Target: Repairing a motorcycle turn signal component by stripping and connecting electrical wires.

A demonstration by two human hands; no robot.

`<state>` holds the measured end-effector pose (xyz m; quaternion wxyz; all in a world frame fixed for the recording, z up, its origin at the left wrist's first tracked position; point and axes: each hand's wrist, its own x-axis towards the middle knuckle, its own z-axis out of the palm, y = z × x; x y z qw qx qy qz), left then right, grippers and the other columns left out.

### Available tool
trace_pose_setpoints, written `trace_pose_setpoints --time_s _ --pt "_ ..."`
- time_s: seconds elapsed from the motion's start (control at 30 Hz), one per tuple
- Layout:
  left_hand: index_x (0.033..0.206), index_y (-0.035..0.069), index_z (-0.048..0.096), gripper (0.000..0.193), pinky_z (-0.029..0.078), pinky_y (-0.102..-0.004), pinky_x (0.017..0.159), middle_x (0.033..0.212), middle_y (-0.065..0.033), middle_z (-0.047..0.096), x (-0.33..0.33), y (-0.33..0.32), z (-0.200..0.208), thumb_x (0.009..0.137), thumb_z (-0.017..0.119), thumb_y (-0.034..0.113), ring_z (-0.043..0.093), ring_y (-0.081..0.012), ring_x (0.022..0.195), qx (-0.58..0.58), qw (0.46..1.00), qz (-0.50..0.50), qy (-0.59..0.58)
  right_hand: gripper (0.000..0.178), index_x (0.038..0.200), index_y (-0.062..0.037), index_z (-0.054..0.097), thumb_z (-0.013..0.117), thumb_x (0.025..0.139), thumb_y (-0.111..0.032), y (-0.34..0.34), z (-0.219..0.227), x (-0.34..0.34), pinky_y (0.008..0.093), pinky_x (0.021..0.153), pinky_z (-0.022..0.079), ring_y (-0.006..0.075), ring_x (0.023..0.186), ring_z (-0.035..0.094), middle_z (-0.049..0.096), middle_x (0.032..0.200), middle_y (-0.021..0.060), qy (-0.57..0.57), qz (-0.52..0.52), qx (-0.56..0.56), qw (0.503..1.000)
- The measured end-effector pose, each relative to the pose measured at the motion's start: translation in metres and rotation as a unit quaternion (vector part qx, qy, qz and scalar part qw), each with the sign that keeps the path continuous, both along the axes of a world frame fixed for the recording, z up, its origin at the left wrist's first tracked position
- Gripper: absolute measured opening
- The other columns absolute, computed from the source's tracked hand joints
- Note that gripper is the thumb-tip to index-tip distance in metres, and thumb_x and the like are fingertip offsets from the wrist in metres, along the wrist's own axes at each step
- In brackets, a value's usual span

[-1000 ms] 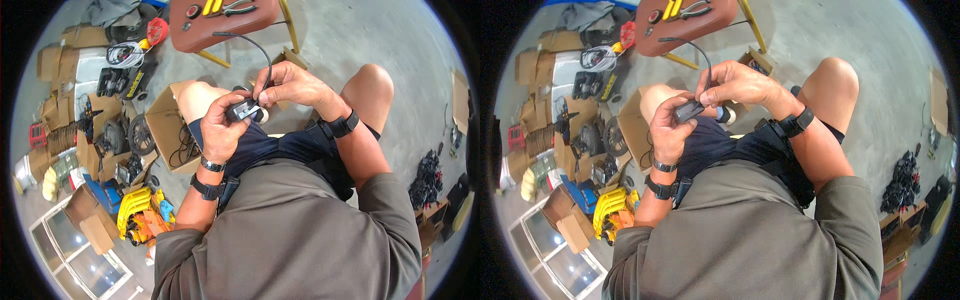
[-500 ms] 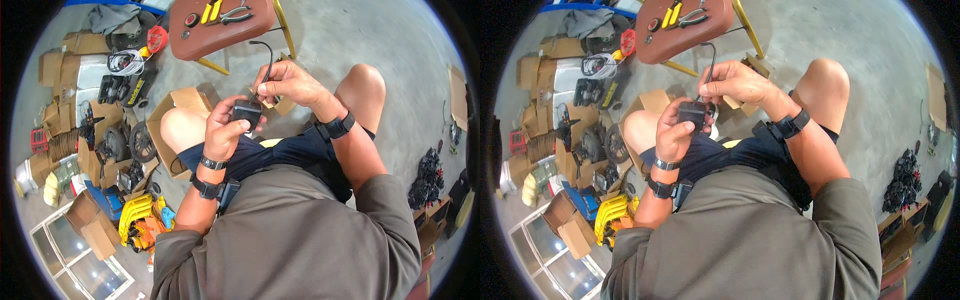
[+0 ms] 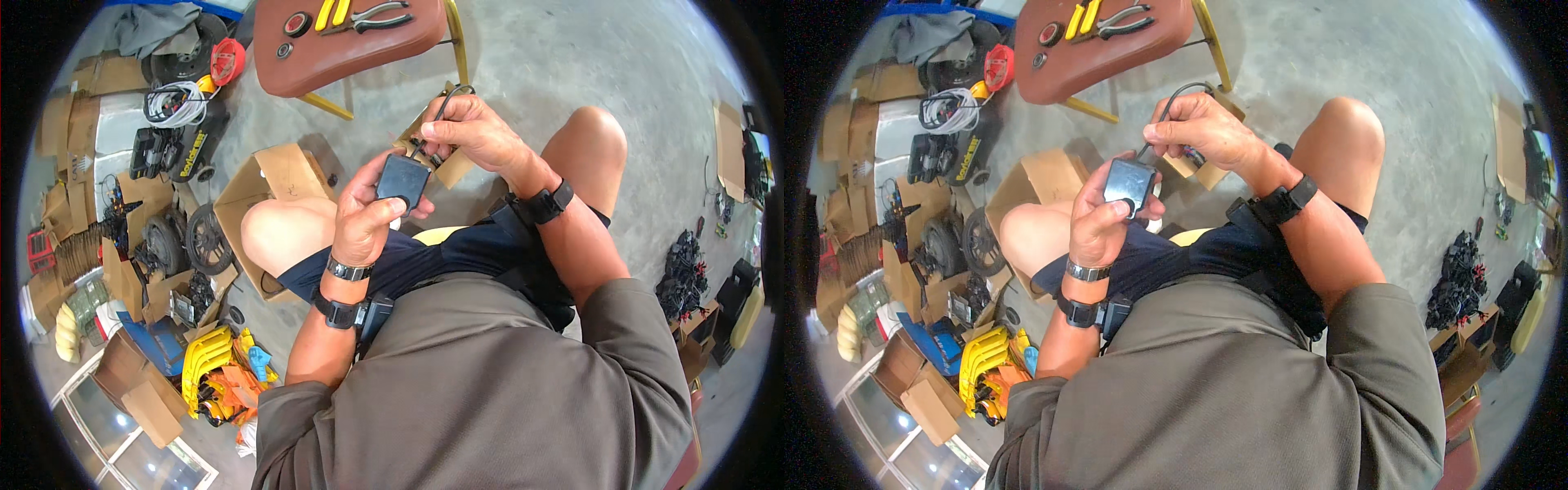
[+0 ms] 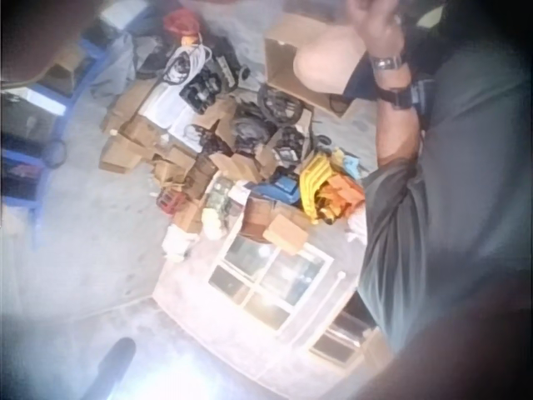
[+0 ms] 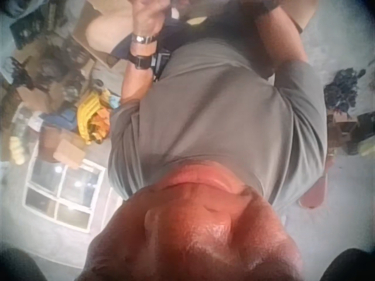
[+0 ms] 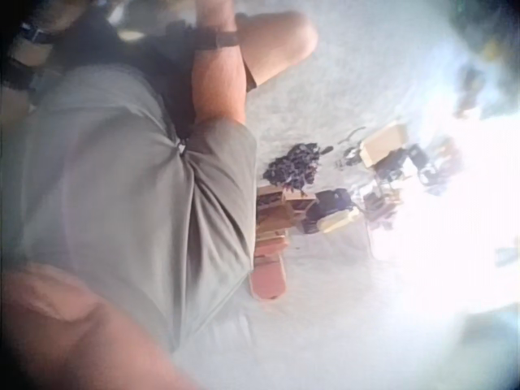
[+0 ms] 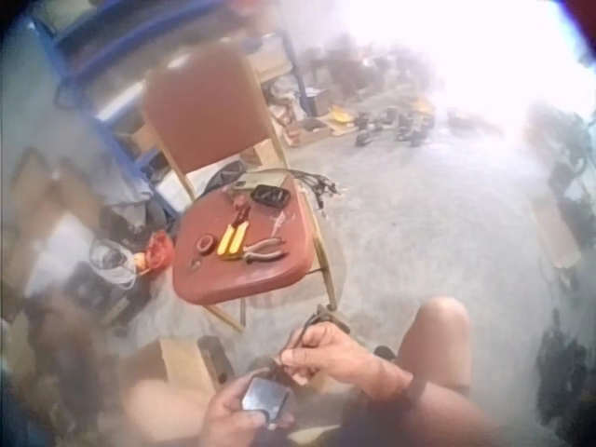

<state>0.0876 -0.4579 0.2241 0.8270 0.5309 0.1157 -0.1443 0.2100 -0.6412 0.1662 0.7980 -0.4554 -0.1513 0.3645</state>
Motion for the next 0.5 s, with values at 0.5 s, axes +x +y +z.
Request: trace_pose_setpoints --time_s 0.5 --pt "0.142 0.000 0.039 0.070 0.058 -0.0412 0.081 0.111 -0.0263 0.063 -0.002 -0.003 -0.010 0.078 0.067 0.011 0.069 -0.0321 0.088 -0.013 1.000 -0.011 0.020 0.017 0.085 -0.0051 0.068 0.071 0.089 -0.022 0.001 -0.005 -0.002 0.0212 0.057 0.040 0.0048 0.062 0.052 0.065 0.071 0.0003 -0.003 0.002 -0.037 0.999"
